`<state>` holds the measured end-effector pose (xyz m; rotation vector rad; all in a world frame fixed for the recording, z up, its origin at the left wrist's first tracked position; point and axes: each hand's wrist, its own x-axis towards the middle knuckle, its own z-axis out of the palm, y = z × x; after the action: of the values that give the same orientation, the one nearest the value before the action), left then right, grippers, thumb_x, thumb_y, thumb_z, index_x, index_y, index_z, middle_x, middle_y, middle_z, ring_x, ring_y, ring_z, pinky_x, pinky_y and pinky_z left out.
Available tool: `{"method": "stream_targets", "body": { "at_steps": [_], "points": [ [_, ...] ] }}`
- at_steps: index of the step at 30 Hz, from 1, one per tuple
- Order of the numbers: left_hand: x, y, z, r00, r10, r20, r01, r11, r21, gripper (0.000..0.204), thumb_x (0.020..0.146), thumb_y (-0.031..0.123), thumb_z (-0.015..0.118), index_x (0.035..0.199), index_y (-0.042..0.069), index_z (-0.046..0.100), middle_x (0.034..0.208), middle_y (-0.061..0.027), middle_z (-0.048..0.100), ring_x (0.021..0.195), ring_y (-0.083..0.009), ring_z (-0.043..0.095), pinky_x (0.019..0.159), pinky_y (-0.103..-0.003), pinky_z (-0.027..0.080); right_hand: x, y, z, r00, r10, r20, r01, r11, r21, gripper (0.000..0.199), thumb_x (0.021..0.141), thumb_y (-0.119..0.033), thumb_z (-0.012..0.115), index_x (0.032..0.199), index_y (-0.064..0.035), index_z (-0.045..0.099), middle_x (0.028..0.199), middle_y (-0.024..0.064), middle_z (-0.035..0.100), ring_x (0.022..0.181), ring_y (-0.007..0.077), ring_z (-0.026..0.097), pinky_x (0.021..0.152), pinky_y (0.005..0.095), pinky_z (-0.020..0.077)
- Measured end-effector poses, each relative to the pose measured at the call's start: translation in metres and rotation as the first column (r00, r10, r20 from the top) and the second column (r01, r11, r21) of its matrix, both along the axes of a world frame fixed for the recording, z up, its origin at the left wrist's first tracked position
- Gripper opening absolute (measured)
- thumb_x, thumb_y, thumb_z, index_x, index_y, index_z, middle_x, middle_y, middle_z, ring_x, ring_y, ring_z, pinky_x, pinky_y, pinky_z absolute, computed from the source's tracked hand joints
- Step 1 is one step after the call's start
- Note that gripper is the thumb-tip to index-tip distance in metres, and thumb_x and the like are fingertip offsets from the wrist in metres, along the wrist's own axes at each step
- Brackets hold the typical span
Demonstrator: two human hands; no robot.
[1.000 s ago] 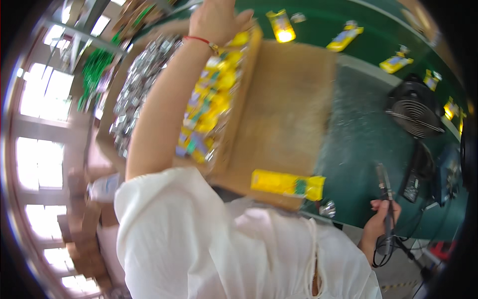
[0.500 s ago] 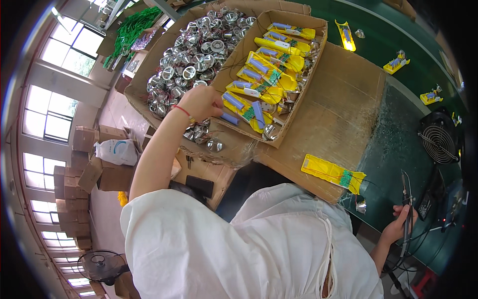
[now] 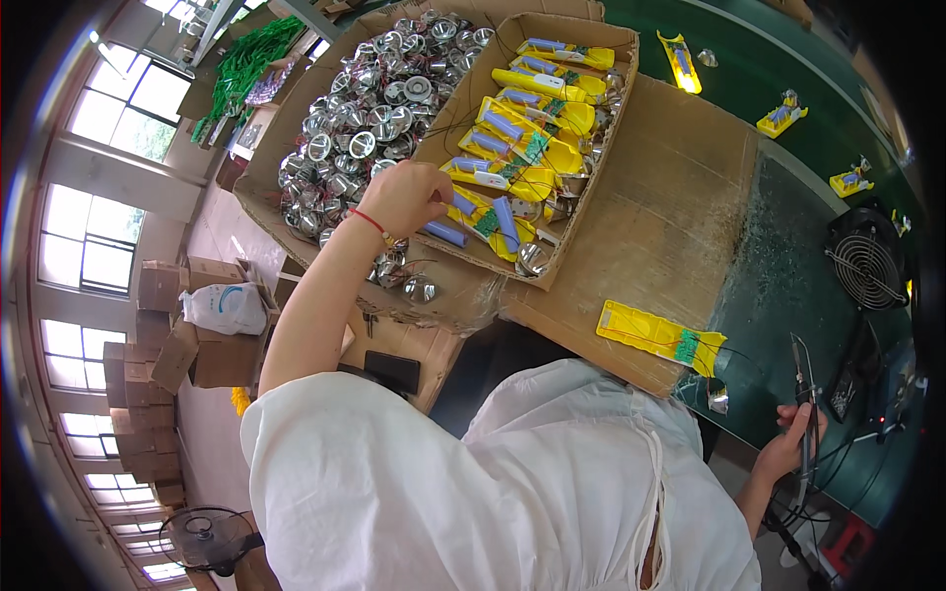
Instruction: Soldering electronic components into flashlight housings at a factory workbench.
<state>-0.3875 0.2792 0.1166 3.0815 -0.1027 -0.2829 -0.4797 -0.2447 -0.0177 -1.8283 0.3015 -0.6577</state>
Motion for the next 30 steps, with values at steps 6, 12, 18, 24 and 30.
{"method": "stream_targets", "body": {
  "at_steps": [6, 12, 18, 24, 30],
  "points": [
    [-0.005, -0.008, 0.0, 0.999, -0.036, 0.014, 0.036, 0.999, -0.006, 0.011, 0.07, 0.017, 0.063, 0.078, 0.01, 0.066, 0.076, -0.0064, 0.063, 0.074, -0.0237, 0.061, 0.066, -0.035, 0.048, 0.001, 0.008, 0.002, 1.0, 0.029, 0.011, -0.03, 0.999, 0.036, 0.018, 0.089, -0.019, 0.049, 0.089, -0.0013, 0.05, 0.066, 0.0045, 0.055, 0.061, 0.0114, 0.053, 0.055, 0.0215, 0.0394],
    [-0.004, -0.054, -0.002, 0.898, -0.396, 0.192, 0.425, 0.893, -0.146, 0.016, 0.073, 0.021, 0.063, 0.085, 0.011, 0.064, 0.078, -0.0049, 0.057, 0.075, -0.0239, 0.058, 0.063, -0.035, 0.047, 0.001, 0.003, 0.001, 0.998, 0.057, 0.014, -0.057, 0.998, 0.03, 0.017, 0.089, -0.018, 0.049, 0.09, -0.0012, 0.049, 0.065, 0.0045, 0.054, 0.06, 0.0111, 0.053, 0.054, 0.0213, 0.0396],
    [0.017, -0.085, -0.028, 0.905, -0.416, -0.084, 0.425, 0.883, 0.201, 0.013, 0.074, 0.022, 0.059, 0.08, 0.011, 0.062, 0.077, -0.006, 0.057, 0.075, -0.0256, 0.059, 0.061, -0.038, 0.048, 0.007, 0.018, 0.007, 0.998, 0.054, 0.017, -0.055, 0.997, 0.06, 0.015, 0.088, -0.016, 0.049, 0.09, -0.0017, 0.049, 0.063, 0.005, 0.055, 0.058, 0.0113, 0.053, 0.053, 0.0207, 0.0392],
    [0.018, -0.086, -0.031, 0.903, -0.428, -0.037, 0.425, 0.875, 0.232, 0.012, 0.072, 0.02, 0.058, 0.071, 0.008, 0.059, 0.072, -0.0067, 0.055, 0.071, -0.0265, 0.058, 0.058, -0.039, 0.047, 0.0, 0.015, 0.007, 0.998, 0.054, 0.025, -0.057, 0.992, 0.117, 0.016, 0.087, -0.016, 0.051, 0.09, -0.0008, 0.047, 0.062, 0.0061, 0.054, 0.057, 0.0132, 0.054, 0.051, 0.0202, 0.039],
    [0.008, -0.099, -0.034, 0.898, -0.44, 0.001, 0.415, 0.846, 0.335, 0.01, 0.071, 0.016, 0.057, 0.066, 0.011, 0.064, 0.067, -0.0094, 0.061, 0.069, -0.0247, 0.062, 0.057, -0.036, 0.049, -0.003, 0.007, 0.01, 0.997, 0.065, 0.042, -0.07, 0.986, 0.149, 0.016, 0.085, -0.013, 0.052, 0.087, 0.001, 0.045, 0.061, 0.0071, 0.055, 0.055, 0.013, 0.054, 0.051, 0.0212, 0.0409]
  ]
}}
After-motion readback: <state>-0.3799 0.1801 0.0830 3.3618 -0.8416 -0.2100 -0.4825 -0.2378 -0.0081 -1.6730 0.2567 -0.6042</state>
